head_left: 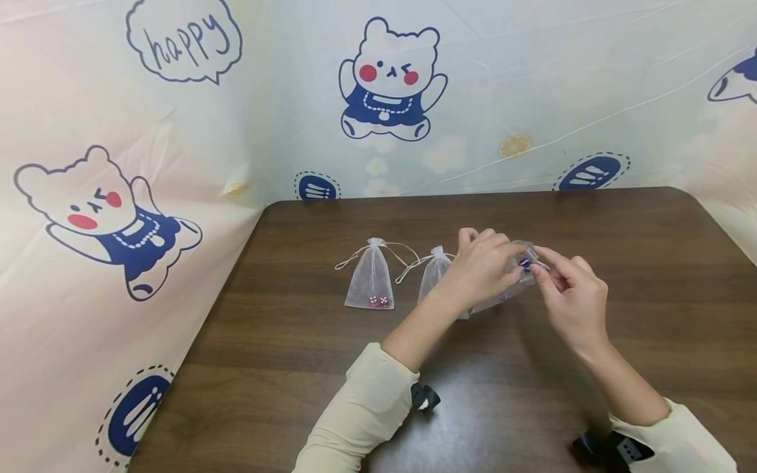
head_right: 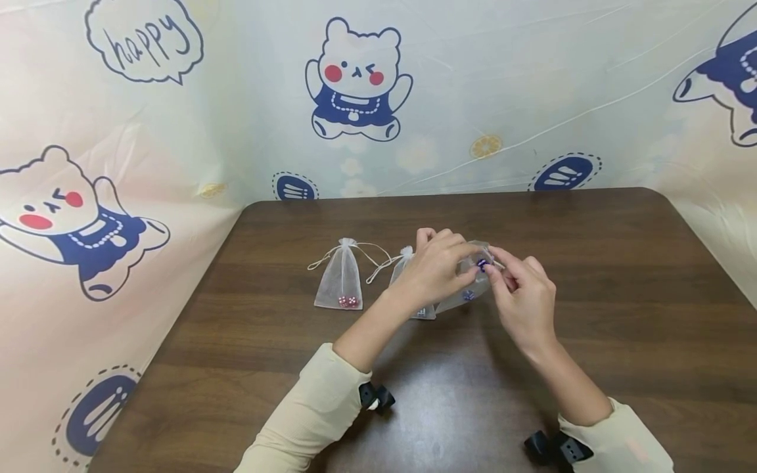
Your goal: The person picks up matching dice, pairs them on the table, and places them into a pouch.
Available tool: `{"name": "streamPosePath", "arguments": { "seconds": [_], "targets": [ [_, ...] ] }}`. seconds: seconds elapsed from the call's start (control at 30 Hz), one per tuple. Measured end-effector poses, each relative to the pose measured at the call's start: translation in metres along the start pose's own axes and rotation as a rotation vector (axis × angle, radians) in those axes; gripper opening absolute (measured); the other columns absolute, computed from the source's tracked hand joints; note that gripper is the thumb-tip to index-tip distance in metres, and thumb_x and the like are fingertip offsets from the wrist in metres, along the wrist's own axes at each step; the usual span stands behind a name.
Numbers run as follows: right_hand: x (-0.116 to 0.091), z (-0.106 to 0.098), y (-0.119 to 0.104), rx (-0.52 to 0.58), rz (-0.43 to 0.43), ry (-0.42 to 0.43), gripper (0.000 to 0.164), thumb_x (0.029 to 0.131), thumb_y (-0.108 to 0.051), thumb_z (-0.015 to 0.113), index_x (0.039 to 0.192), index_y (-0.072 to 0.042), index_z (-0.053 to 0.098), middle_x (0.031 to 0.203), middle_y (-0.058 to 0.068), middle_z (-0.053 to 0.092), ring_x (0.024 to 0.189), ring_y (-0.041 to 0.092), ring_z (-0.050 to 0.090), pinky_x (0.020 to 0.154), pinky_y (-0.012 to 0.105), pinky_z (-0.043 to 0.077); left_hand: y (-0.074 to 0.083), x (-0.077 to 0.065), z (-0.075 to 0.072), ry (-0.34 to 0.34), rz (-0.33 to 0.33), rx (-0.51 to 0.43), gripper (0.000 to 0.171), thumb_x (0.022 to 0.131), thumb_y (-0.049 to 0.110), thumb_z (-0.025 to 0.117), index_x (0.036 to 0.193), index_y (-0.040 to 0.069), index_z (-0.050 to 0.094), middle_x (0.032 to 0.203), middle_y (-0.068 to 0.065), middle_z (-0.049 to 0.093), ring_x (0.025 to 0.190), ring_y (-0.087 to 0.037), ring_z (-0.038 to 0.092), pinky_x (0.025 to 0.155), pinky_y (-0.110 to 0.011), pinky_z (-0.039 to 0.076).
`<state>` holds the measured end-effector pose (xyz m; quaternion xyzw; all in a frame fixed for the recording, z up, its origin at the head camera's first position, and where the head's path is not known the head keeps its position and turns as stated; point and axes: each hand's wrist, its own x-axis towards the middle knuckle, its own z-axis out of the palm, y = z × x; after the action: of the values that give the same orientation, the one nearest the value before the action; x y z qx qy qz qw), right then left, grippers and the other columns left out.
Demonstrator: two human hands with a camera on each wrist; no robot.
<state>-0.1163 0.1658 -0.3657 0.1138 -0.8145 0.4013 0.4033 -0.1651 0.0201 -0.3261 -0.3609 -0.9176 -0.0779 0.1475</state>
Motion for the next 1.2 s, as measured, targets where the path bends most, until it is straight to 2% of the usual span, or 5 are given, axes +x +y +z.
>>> {"name": "streamPosePath", "arguments": {
  "seconds": [0.63, 0.87, 0.93, 1.13, 1.2],
  "targets": [
    [0.006, -0.009, 0.003, -0.033, 0.020, 0.060, 0.026, 0.074, 0.006, 0.072, 0.099, 0.001, 0.070, 0.057, 0.002, 0.037, 0.058, 0.000, 0.029, 0.052, 0.016, 0.022, -0.004, 0.001, -0.001, 0.010, -0.003, 0.004, 0.030, 0.086, 0.035, 0.062, 0.113, 0.024, 0.067, 0.095, 0.013, 0.061, 0.088, -0.005, 0.048, 0.082, -0.033, 0.025],
    [0.009, -0.019, 0.012, -0.066, 0.091, 0.082, 0.024, 0.075, 0.005, 0.072, 0.098, 0.000, 0.071, 0.055, 0.000, 0.038, 0.057, -0.002, 0.030, 0.052, 0.015, 0.022, -0.004, 0.001, -0.002, -0.006, -0.013, -0.003, 0.029, 0.087, 0.034, 0.060, 0.114, 0.025, 0.066, 0.096, 0.013, 0.061, 0.091, -0.005, 0.048, 0.082, -0.033, 0.025],
    [0.009, -0.023, 0.015, -0.080, 0.097, 0.035, 0.026, 0.073, 0.003, 0.074, 0.099, 0.000, 0.071, 0.055, -0.001, 0.038, 0.057, -0.002, 0.029, 0.051, 0.016, 0.022, -0.004, 0.001, -0.003, -0.005, -0.012, -0.006, 0.030, 0.087, 0.034, 0.060, 0.115, 0.025, 0.066, 0.096, 0.013, 0.061, 0.091, -0.005, 0.048, 0.082, -0.033, 0.025],
    [0.007, -0.035, 0.020, -0.123, 0.106, -0.229, 0.028, 0.073, -0.005, 0.076, 0.100, -0.004, 0.071, 0.058, -0.003, 0.035, 0.056, 0.004, 0.028, 0.047, 0.021, 0.022, -0.004, 0.000, -0.004, -0.008, -0.012, -0.034, 0.031, 0.087, 0.034, 0.060, 0.116, 0.024, 0.066, 0.096, 0.013, 0.060, 0.091, -0.005, 0.047, 0.083, -0.033, 0.025],
    [0.005, -0.036, 0.021, -0.134, 0.095, -0.283, 0.024, 0.075, -0.007, 0.075, 0.098, -0.004, 0.071, 0.058, -0.002, 0.036, 0.055, 0.006, 0.028, 0.046, 0.022, 0.023, -0.004, 0.000, -0.004, -0.008, -0.009, -0.039, 0.031, 0.087, 0.034, 0.060, 0.116, 0.024, 0.065, 0.095, 0.013, 0.060, 0.090, -0.005, 0.047, 0.083, -0.033, 0.025]
  ]
}}
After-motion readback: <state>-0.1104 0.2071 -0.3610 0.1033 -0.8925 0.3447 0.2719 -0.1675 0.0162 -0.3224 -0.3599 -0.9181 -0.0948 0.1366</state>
